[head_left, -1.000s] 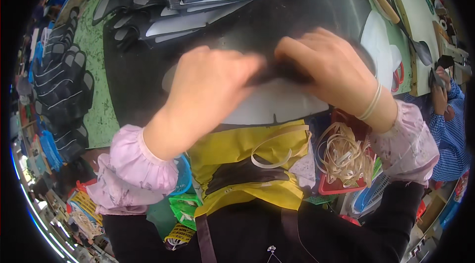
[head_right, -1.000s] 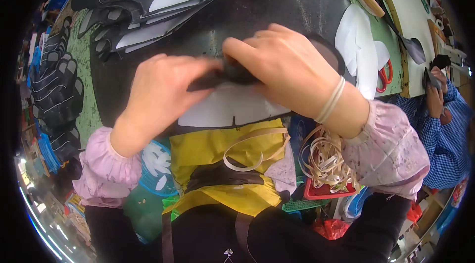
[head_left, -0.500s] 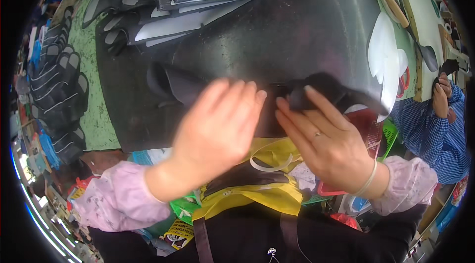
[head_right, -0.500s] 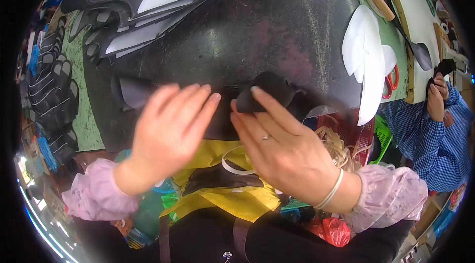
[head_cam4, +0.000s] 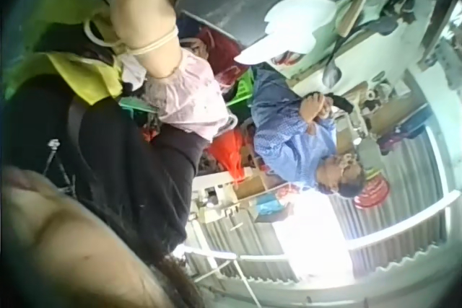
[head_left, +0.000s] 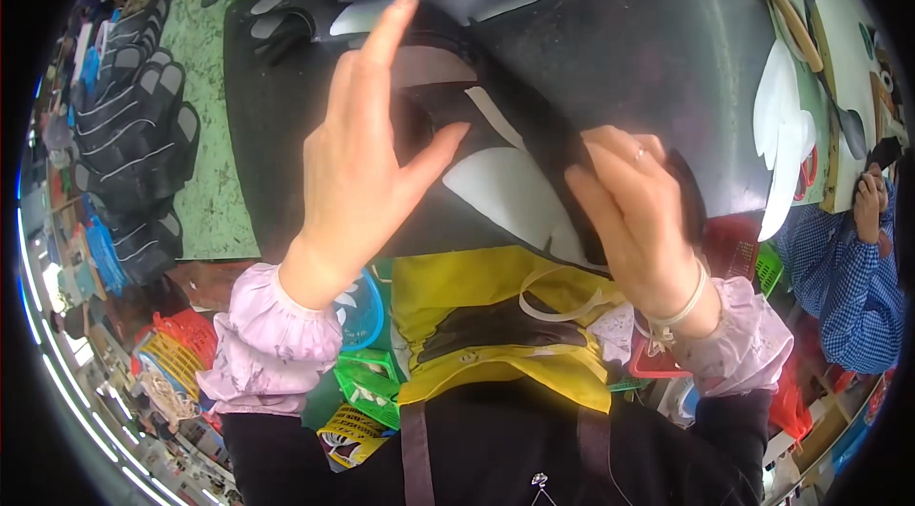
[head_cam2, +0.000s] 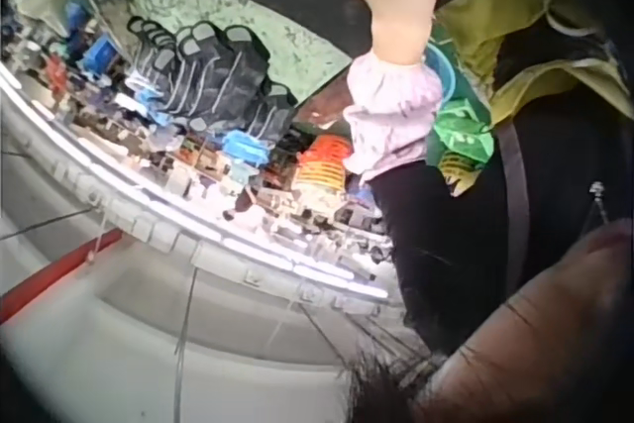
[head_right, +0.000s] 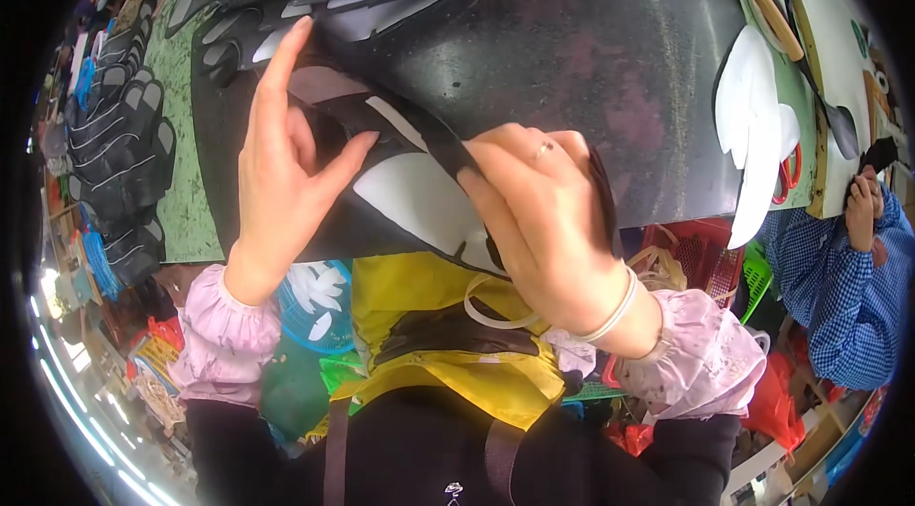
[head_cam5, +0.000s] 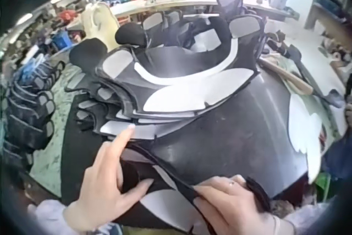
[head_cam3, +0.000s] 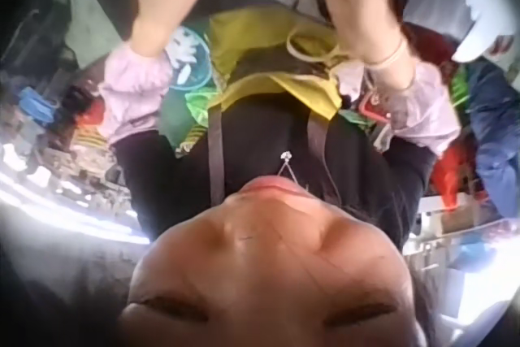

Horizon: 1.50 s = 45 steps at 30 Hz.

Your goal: The person applies adhesive tape strips onto shoe upper panels, folds and presses the edges of the panels by hand, and peels the backing off tape strips.

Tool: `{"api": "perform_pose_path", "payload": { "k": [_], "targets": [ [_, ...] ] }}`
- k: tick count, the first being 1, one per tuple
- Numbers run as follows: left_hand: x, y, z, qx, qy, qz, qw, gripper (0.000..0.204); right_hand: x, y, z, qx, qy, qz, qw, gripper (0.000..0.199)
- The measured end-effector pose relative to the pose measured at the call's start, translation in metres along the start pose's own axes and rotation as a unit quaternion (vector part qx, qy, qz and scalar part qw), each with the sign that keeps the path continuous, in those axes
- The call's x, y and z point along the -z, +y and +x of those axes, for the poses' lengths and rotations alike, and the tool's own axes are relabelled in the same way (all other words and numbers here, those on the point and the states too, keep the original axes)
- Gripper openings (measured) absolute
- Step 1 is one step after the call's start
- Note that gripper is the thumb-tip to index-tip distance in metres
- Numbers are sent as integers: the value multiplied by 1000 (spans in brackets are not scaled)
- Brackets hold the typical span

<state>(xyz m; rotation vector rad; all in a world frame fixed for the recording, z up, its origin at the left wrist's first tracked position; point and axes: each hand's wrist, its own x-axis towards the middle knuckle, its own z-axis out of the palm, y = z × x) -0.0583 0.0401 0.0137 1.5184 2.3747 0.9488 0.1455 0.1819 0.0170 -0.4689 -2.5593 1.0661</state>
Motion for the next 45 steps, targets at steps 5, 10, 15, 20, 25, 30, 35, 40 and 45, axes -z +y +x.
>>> {"api": "perform_pose_path", "payload": {
  "k": [5, 10, 15, 20, 25, 30, 35, 40, 45],
  "targets": [
    [1, -7, 1, -173, 128, 162, 963, 84, -9, -15, -6, 126, 14, -237, 963, 38],
    [2, -9, -7, -61, 9, 107, 992, 61, 9, -46, 9, 54, -77, -324, 941, 30],
    [-3, -2, -11, -78, 69, 166, 981, 62, 12, -60, 14, -15, -128, -297, 946, 33],
    [-7, -8, -17, -99, 3, 112, 989, 44, -15, -14, 11, -19, -21, 52, 998, 27],
    [-4, -13, -15, -76, 38, -13, 996, 21, -18, -14, -8, 105, -63, -100, 987, 53],
    [30, -10, 10, 116, -102, -168, 974, 44, -20, -13, -3, 144, -60, -124, 980, 46],
    [38, 7, 29, 151, -224, -104, 957, 21, -33, -15, -4, 177, -42, -171, 968, 29],
    [42, -3, 14, -38, -275, -207, 938, 19, -31, -11, -4, 185, -48, -136, 972, 26],
    [37, -2, 19, 170, -226, -283, 917, 13, -31, -17, -7, 175, -53, -130, 974, 27]
  ]
}}
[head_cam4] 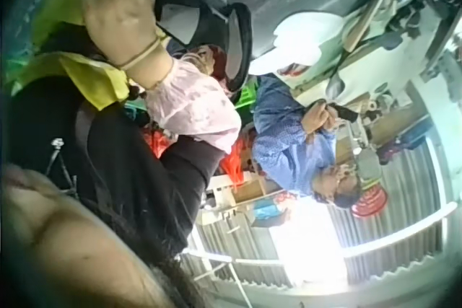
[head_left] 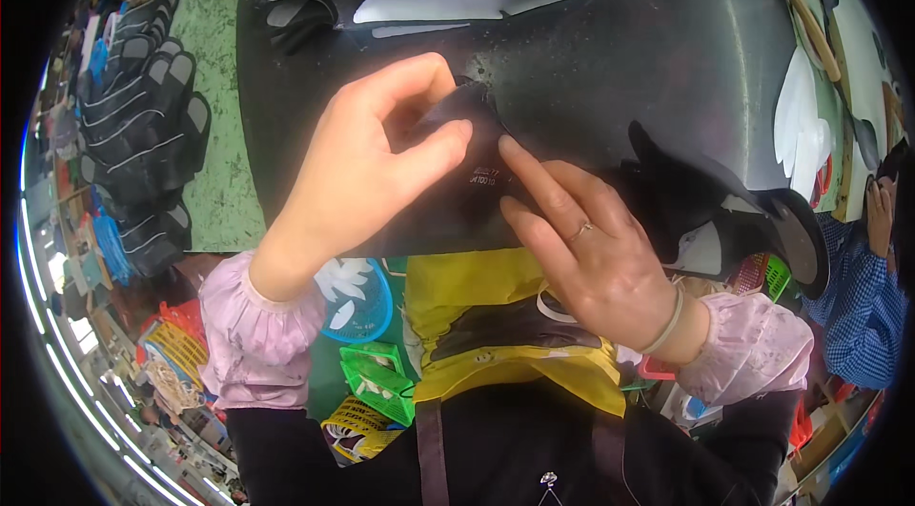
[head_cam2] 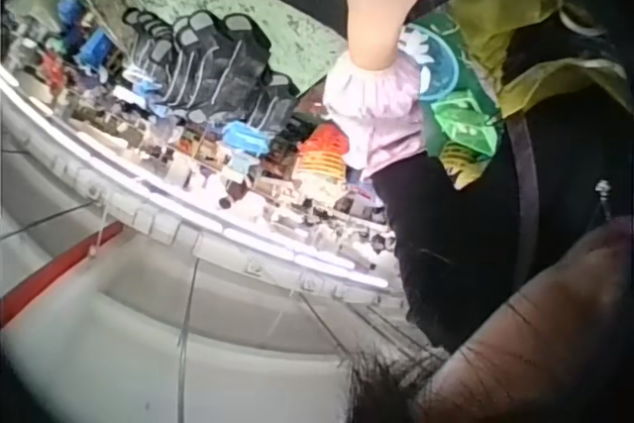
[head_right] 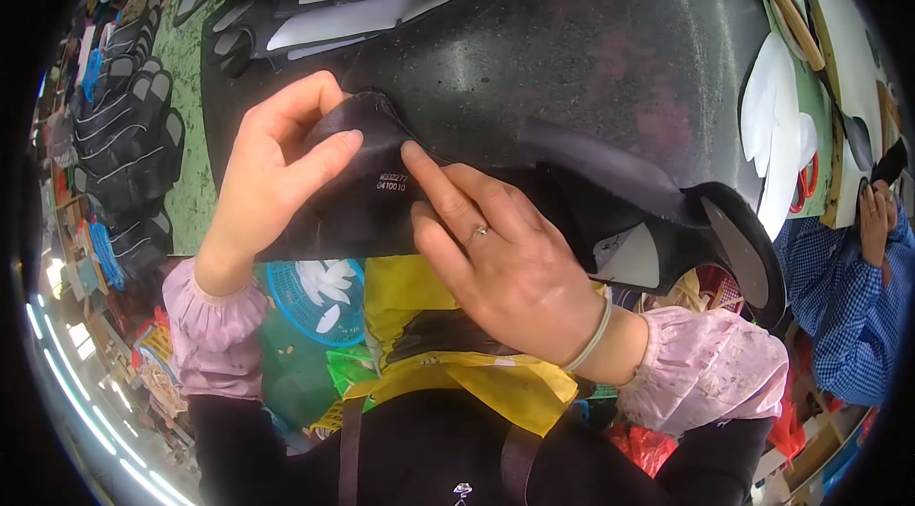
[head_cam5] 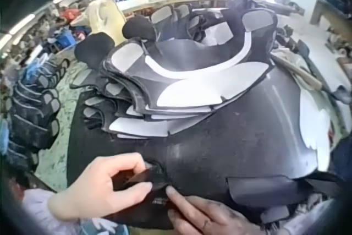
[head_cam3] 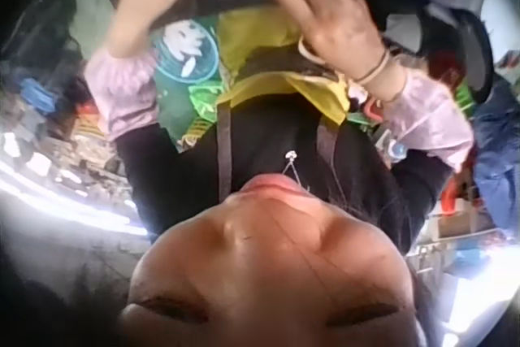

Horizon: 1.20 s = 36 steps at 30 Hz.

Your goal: The person applies adhesive tape strips onto shoe upper panels, folds and presses the edges of the panels by hand, and peels the backing off tape strips.

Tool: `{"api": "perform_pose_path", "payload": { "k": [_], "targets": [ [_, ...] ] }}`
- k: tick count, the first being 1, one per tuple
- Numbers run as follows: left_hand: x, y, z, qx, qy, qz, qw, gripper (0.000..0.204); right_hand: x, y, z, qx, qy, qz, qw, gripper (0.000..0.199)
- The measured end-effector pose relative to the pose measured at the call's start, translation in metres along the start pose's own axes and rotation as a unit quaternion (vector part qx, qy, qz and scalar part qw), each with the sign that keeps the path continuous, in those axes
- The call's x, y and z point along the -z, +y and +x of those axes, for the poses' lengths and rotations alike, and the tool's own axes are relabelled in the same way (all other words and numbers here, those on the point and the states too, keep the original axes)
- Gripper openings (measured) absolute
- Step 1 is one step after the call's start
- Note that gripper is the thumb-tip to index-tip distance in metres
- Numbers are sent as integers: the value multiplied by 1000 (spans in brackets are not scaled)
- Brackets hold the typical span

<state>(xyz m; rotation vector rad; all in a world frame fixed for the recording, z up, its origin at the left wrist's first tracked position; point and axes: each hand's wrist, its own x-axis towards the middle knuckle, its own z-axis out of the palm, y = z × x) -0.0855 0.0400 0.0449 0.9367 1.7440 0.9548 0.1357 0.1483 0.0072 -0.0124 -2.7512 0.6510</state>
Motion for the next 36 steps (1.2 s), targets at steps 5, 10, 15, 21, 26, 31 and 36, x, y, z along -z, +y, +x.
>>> {"api": "perform_pose_path", "payload": {
  "k": [5, 10, 15, 21, 26, 31, 36],
  "targets": [
    [-9, -12, -5, -81, 80, -133, 985, 12, -9, -15, 19, -45, -20, -58, 997, 23],
    [-21, -30, -14, -280, 148, 55, 947, 36, -20, -21, 41, -112, -44, -34, 992, 20],
    [-12, -60, -53, -205, -16, 459, 864, 91, 34, -14, -12, -67, -57, -27, 996, 36],
    [-29, -22, -35, -297, 62, 418, 856, 47, 58, -11, -41, -77, -89, -47, 992, 37],
    [-106, -1, 2, -335, 18, 227, 914, 51, 70, 21, -57, -27, -11, 83, 996, 31],
    [-101, 8, 0, -193, 54, 176, 964, 32, 93, 34, -72, -162, 39, -47, 985, 37],
    [-129, 29, 7, -221, 84, 365, 901, 77, 85, 37, -68, -196, -3, -7, 981, 40]
  ]
}}
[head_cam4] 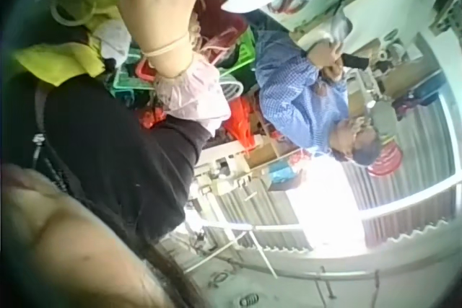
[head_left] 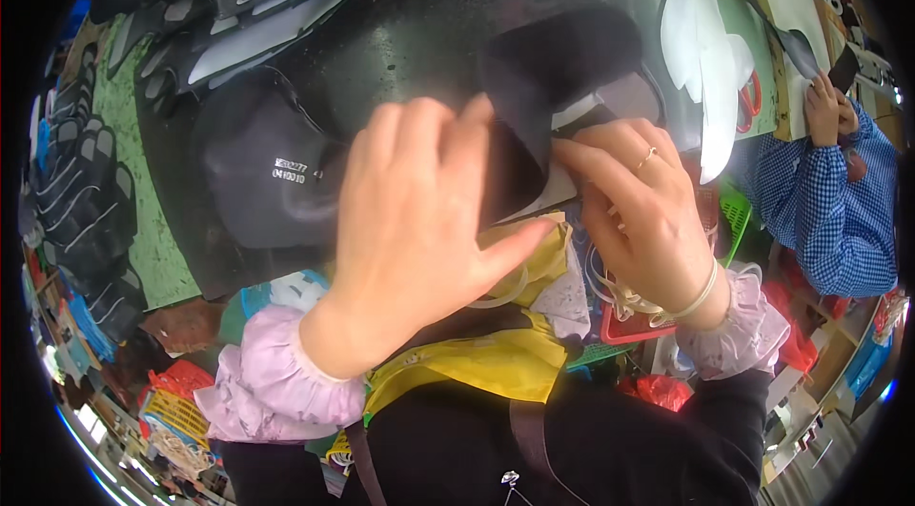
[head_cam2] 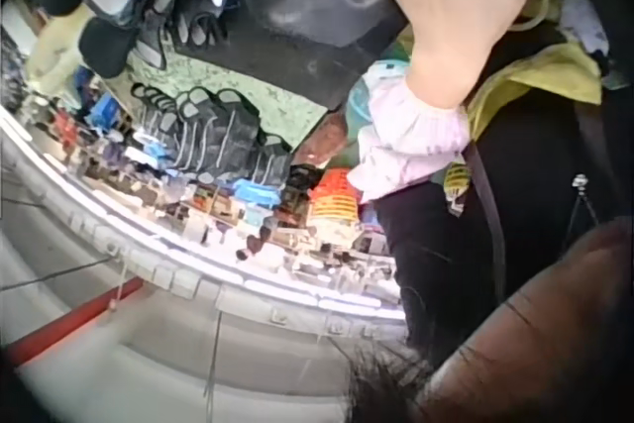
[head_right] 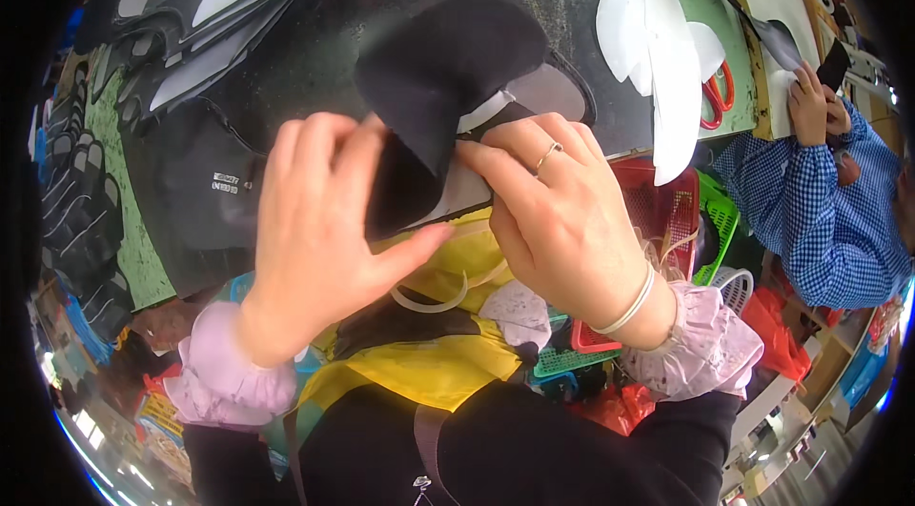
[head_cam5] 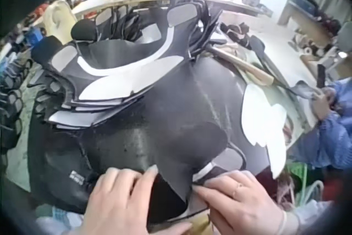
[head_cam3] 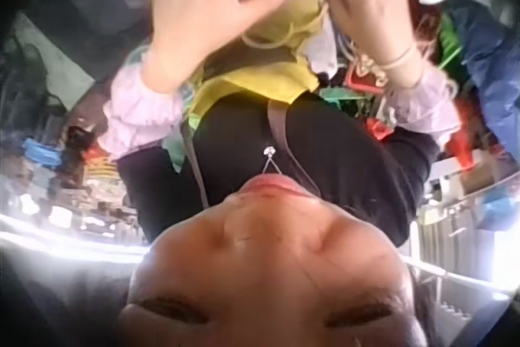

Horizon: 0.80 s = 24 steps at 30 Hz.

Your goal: The person applies adhesive tape strips onto shoe upper panels, folds and presses the edges of the panels by hand, and peels the backing off tape strips.

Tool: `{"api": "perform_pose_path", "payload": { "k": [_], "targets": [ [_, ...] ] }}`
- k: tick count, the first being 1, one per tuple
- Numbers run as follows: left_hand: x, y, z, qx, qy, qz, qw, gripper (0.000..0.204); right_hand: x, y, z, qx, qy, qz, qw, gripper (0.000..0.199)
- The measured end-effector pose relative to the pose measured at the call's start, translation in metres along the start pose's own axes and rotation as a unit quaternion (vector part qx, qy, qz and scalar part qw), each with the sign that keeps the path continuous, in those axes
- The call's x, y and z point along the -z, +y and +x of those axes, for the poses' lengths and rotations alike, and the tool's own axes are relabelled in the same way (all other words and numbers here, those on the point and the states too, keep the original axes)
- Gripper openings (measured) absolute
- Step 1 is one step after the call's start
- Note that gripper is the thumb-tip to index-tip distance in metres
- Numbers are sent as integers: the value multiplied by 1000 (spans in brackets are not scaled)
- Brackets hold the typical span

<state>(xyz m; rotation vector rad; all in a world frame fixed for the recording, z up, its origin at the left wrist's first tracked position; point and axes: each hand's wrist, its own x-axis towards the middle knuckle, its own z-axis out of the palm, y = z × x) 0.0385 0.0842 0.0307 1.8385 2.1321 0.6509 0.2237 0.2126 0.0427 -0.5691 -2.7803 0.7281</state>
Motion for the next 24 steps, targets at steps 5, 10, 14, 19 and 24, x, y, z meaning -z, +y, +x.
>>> {"api": "perform_pose_path", "payload": {
  "k": [5, 10, 14, 19, 24],
  "targets": [
    [-28, -4, 4, -82, 28, -49, 995, 60, -2, 14, 2, -32, -5, 88, 996, 41],
    [-24, -2, 6, -86, 12, -40, 995, 58, 8, 30, 4, -129, -7, 181, 975, 38],
    [-22, 7, 13, -43, 31, -57, 997, 50, 5, 33, 5, -26, 0, 110, 994, 42],
    [-18, -8, 27, -23, 35, -109, 993, 18, 0, 23, -5, -4, 1, 63, 998, 48],
    [-26, -7, 15, -109, 35, -125, 986, 19, 2, 24, -7, 1, -12, 38, 999, 49]
  ]
}}
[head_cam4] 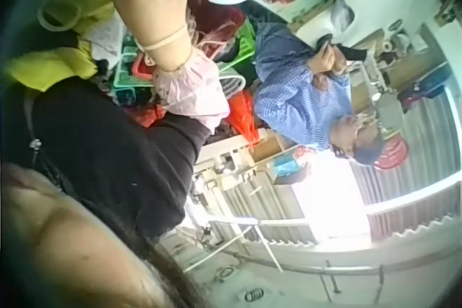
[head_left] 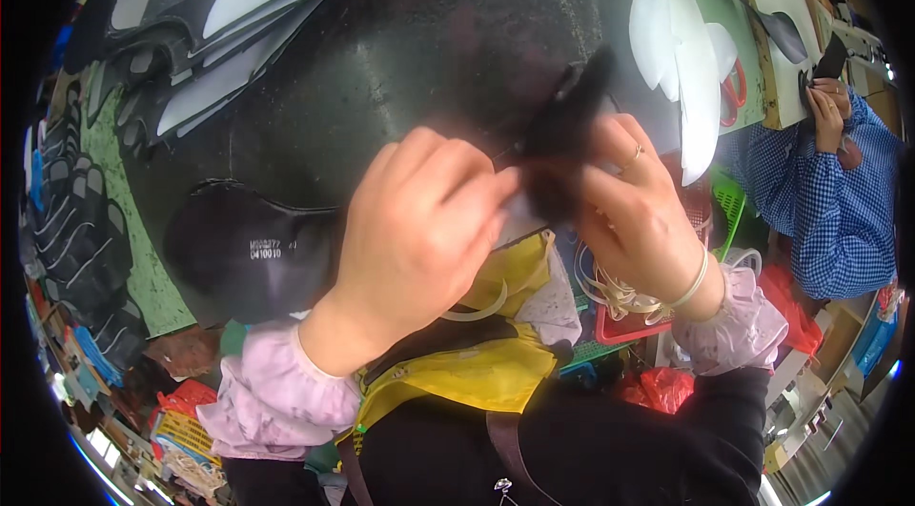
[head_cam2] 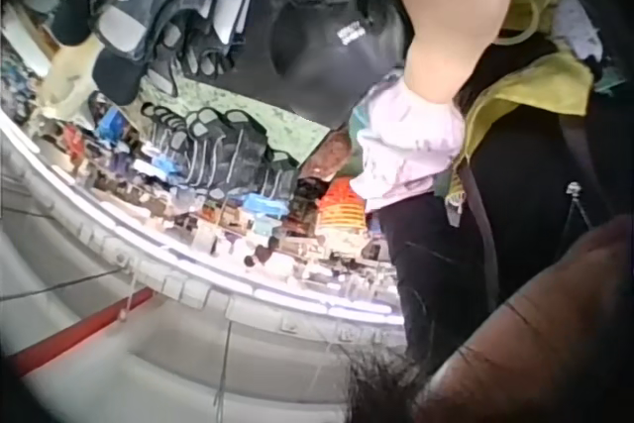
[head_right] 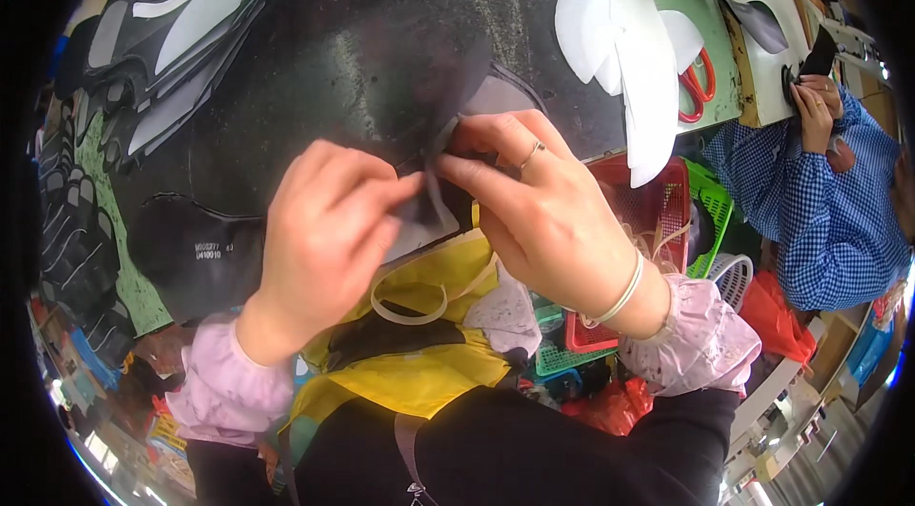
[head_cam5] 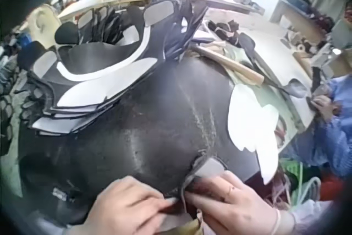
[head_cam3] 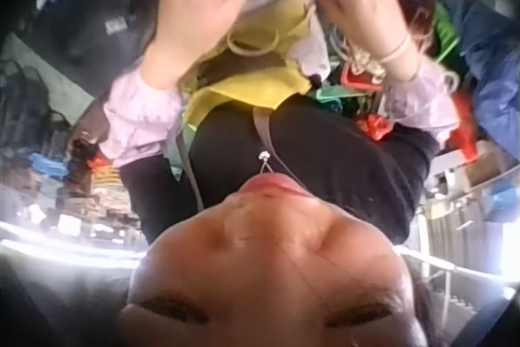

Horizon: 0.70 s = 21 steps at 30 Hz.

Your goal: The person applies adhesive tape strips onto shoe upper panels, folds and presses the edges of the panels by hand, and peels the backing off tape strips.

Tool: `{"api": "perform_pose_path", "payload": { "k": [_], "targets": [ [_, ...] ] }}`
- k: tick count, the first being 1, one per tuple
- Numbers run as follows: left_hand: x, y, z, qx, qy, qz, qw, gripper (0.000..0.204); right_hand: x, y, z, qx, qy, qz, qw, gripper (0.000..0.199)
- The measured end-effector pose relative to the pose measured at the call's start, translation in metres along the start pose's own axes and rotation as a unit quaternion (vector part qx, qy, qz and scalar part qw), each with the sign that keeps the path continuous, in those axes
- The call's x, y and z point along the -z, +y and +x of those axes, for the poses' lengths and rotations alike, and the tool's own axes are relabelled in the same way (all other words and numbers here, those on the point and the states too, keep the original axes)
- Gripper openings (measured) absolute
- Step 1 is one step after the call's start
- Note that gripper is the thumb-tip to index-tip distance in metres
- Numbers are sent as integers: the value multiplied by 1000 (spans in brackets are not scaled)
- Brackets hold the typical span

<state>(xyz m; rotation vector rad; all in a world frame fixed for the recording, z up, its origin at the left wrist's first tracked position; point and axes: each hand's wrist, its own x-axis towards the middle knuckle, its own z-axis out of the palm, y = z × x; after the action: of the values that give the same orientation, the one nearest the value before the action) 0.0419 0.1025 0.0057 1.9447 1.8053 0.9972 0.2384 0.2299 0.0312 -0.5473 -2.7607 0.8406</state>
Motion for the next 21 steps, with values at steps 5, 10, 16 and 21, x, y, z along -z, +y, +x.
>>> {"api": "perform_pose_path", "payload": {
  "k": [5, 10, 16, 21],
  "targets": [
    [4, 21, -6, -3, -85, 82, 993, 47, 17, 33, 3, -130, 16, 282, 950, 27],
    [-7, 10, -15, -61, -38, 151, 986, 43, 35, 50, 37, -327, 39, 372, 868, 42],
    [-5, 15, -14, -70, -70, 198, 975, 40, 35, 40, 42, -119, -39, 274, 954, 10],
    [-12, 18, -10, -74, -85, 214, 970, 38, 42, 38, 65, -187, -85, 119, 972, 24]
  ]
}}
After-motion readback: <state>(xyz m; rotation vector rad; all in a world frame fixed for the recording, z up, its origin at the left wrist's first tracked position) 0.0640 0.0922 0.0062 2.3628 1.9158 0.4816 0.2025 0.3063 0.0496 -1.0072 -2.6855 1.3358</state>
